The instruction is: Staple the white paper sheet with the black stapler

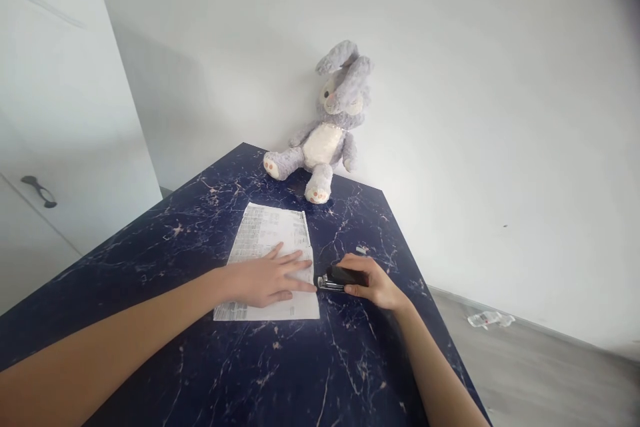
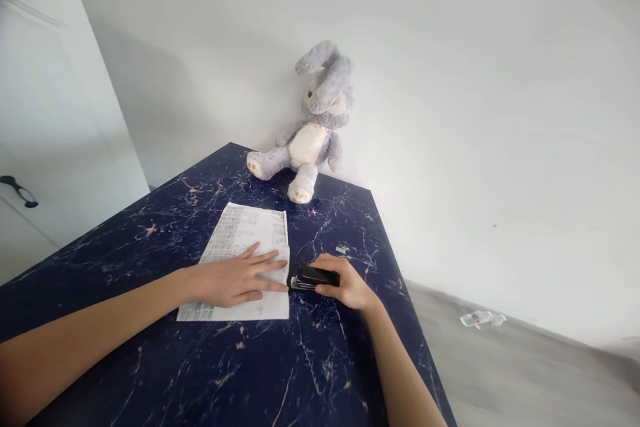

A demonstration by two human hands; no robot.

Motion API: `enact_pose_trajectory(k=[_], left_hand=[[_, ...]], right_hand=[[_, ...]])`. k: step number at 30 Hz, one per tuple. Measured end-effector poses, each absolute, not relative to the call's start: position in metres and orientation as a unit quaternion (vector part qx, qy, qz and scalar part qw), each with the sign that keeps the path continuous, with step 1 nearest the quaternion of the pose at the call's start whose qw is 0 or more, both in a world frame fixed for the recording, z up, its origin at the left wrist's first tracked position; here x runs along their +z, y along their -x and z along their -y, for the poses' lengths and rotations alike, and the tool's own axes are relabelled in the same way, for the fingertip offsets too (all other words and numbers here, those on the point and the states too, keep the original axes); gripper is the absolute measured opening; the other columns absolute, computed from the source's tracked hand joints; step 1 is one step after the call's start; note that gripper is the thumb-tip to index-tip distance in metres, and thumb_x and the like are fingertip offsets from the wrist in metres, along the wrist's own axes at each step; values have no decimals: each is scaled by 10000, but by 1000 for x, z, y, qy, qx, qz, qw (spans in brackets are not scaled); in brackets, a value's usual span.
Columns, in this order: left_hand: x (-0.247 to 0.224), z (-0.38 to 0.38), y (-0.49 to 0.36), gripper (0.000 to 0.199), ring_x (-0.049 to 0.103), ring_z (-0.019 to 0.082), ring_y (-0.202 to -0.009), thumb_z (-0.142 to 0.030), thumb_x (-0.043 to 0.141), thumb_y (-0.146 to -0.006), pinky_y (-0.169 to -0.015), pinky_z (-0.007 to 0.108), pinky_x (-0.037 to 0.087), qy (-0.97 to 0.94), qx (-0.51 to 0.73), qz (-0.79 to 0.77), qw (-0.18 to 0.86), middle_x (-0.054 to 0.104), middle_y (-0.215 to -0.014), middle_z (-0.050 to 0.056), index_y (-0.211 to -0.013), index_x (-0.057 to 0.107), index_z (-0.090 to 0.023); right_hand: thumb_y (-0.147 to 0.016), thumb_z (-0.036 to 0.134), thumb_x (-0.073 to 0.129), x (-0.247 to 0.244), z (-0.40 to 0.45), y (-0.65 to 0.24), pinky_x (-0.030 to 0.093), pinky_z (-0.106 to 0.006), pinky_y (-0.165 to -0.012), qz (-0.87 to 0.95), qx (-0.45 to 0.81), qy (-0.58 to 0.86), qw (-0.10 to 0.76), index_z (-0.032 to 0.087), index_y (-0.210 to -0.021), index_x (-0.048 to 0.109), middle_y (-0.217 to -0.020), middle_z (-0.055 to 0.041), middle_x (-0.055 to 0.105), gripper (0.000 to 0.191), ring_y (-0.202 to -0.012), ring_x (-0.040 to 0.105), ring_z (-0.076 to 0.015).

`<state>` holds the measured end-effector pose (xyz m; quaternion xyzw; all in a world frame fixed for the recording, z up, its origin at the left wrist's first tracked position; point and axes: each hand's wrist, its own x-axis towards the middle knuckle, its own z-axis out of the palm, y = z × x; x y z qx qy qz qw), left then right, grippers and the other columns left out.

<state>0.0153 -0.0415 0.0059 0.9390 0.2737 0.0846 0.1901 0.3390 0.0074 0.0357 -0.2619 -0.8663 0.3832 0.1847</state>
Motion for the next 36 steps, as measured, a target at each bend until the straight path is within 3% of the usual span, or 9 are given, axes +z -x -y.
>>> enact_pose_trajectory(k=[5,11,17,25,29,36], left_hand=[[10,44,-18,489,63,322,-1553,-380,383,-1060,-1223,637,49,-940,82,-268,193,80,-1691,-39,-1536,334,-481],[4,46,-22,382,184,333,-1541,-380,436,-1042,-1231,599,145,-941,124,-283,141,218,-1677,43,-1403,554,-339],[0,48,-27,312,324,322,-1483,-326,449,-1037,-1201,544,279,-930,173,-298,126,260,-1659,64,-1318,577,-287],[5,48,-25,447,174,263,-1550,-432,385,-1057,-1261,521,79,-942,115,-263,173,94,-1701,-11,-1502,425,-414],[8,48,-26,478,111,259,-1559,-444,321,-1070,-1263,512,59,-942,91,-262,190,36,-1696,-46,-1547,334,-451],[2,50,-32,491,113,281,-1550,-373,391,-1054,-1266,527,61,-940,122,-252,194,52,-1676,-100,-1524,340,-503]], right_hand=[[-893,540,675,33,-5,-334,409,-327,-778,864,388,260,189,181,-1098,709,-946,-66,636,415,-863,554,-219],[-877,535,692,34,-9,-342,395,-320,-763,854,406,261,193,177,-1071,712,-937,-56,621,408,-852,552,-214],[-874,534,693,25,-3,-328,383,-308,-734,850,409,255,212,177,-1098,707,-932,-45,595,422,-820,536,-195],[-886,570,665,24,-5,-331,419,-326,-781,847,391,271,236,174,-1121,695,-941,-50,602,461,-862,545,-210],[-898,549,661,32,-3,-335,433,-345,-807,856,381,274,218,181,-1123,696,-964,-65,630,432,-887,560,-225],[-935,501,626,41,-1,-336,443,-372,-827,878,341,281,184,193,-1148,680,-999,-94,658,379,-914,569,-248]])
